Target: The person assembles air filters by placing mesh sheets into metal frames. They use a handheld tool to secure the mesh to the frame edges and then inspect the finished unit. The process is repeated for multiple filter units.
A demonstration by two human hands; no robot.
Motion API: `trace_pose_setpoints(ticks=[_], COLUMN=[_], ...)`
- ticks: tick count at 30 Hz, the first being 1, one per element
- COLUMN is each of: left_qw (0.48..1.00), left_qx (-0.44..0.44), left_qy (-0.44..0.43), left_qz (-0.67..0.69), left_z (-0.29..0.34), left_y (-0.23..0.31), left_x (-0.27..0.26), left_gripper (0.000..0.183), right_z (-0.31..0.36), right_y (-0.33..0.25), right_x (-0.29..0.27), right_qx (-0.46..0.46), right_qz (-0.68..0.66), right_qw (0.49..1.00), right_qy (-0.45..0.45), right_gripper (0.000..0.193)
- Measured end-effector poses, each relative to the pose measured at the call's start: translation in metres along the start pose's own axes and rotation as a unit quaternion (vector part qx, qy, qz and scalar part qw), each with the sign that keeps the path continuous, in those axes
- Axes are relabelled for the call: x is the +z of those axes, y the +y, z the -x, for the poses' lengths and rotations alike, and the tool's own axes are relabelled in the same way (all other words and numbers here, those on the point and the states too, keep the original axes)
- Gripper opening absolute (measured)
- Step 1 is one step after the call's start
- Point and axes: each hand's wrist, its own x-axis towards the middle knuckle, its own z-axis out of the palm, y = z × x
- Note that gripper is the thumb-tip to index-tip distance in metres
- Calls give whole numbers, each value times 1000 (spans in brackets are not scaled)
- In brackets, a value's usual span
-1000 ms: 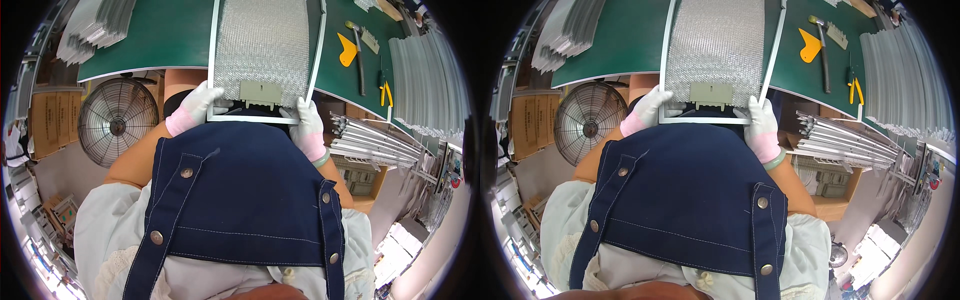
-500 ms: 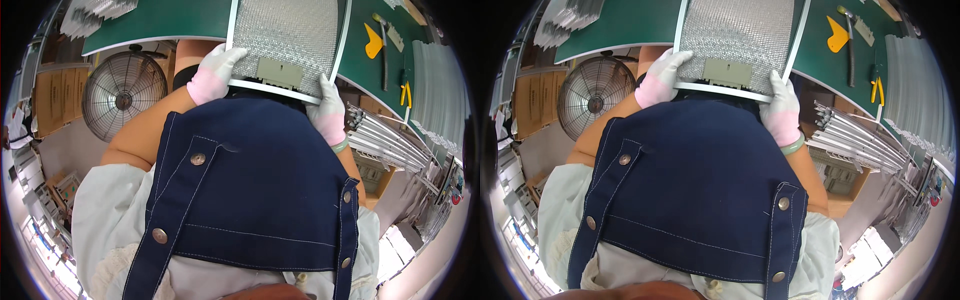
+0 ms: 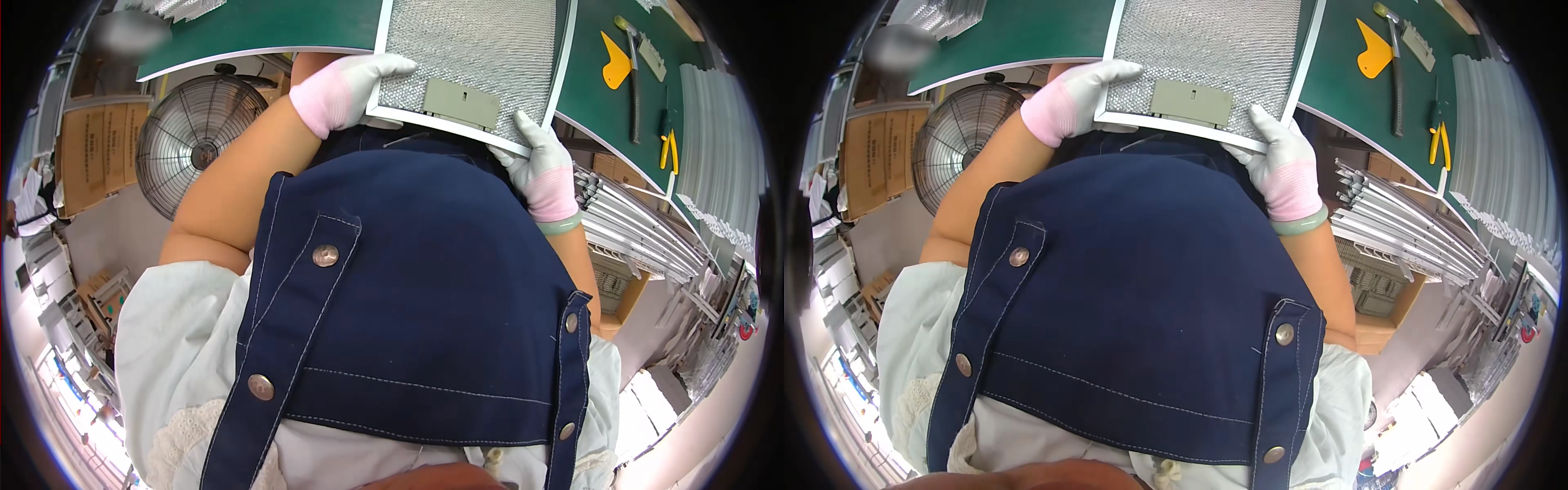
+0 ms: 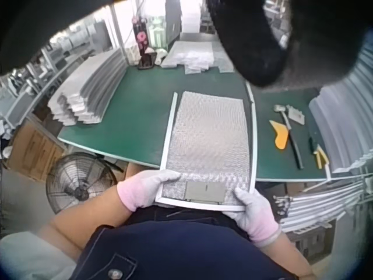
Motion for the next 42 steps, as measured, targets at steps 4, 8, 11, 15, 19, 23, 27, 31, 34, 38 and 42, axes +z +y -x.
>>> trace_pose_setpoints(ticks=[4, 8, 11, 15, 19, 23, 27, 31, 34, 38, 42], left_qw=[998, 995, 990, 983, 979, 982, 988, 988, 986, 984, 965], left_qx=[2, 57, 92, 124, 127, 113, 117, 140, 118, 137, 140], left_qy=[48, 73, 100, 125, 137, 125, 71, 68, 99, 100, 123], left_qz=[51, 39, 46, 55, 85, 87, 70, 9, 67, -57, -185], left_z=[12, 7, 5, 3, 5, 11, 0, -3, 4, -4, 1], left_y=[-22, -35, -37, -41, -39, -30, -36, -35, -31, -34, -28], left_x=[9, 4, 5, 11, 18, 22, 8, 6, 17, 4, 0], left_gripper=[39, 38, 42, 49, 52, 49, 44, 38, 36, 36, 36], right_z=[1, 12, 7, 6, 3, -1, 0, 0, -1, 10, 11], right_y=[8, 0, 3, 12, 16, 19, 18, 16, 14, 11, 14], right_x=[3, 7, -15, -5, -2, -3, 4, 5, 1, 11, -2], right_qx=[-42, 5, 41, -6, -35, -64, -71, -67, -54, -31, -30], right_qz=[11, 57, 104, 93, 92, 91, 114, 118, 107, 82, 84], right_qw=[998, 998, 994, 994, 992, 989, 983, 983, 987, 989, 993], right_qy=[40, 40, 2, 54, 81, 98, 123, 125, 107, 121, 74], right_gripper=[22, 23, 26, 20, 24, 26, 18, 18, 18, 19, 22])
